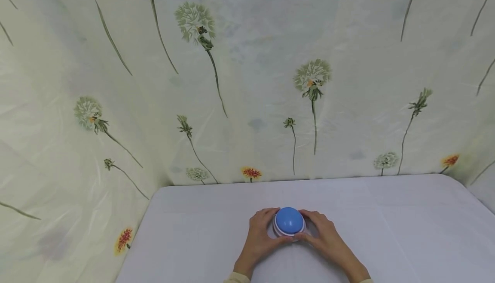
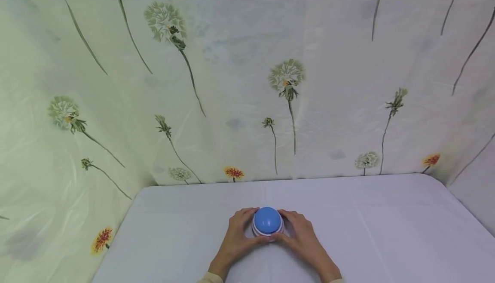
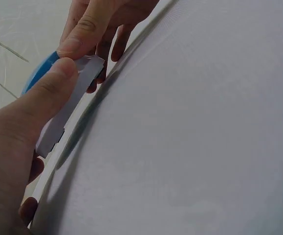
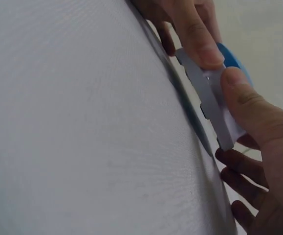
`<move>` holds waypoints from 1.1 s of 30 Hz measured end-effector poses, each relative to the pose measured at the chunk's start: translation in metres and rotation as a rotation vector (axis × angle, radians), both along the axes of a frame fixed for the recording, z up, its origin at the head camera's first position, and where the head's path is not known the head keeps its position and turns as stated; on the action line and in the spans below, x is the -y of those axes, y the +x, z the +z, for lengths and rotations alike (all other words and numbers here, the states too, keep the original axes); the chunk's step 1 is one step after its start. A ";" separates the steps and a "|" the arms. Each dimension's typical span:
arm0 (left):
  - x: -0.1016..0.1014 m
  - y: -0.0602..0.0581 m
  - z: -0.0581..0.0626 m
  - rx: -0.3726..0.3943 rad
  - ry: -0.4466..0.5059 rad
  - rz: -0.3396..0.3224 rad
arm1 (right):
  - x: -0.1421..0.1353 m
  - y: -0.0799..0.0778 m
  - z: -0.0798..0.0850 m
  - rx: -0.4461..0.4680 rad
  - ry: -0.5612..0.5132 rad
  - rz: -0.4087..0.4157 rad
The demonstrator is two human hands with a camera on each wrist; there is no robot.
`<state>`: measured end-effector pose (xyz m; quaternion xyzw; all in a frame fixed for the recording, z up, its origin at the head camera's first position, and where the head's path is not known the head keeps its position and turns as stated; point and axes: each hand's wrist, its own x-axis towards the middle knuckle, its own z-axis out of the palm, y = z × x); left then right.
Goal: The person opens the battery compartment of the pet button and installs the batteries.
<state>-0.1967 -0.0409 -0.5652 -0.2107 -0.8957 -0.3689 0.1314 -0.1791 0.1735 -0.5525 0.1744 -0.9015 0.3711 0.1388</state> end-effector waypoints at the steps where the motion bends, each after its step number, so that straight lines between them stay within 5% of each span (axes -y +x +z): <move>1: 0.000 0.000 0.000 -0.003 -0.017 0.002 | 0.000 0.000 0.000 0.002 0.013 -0.008; 21: 0.002 0.001 0.004 -0.010 -0.151 0.025 | 0.006 -0.003 -0.002 0.060 0.056 -0.049; 33: 0.007 -0.003 0.009 0.114 -0.065 -0.037 | -0.009 0.001 -0.001 0.040 -0.038 0.004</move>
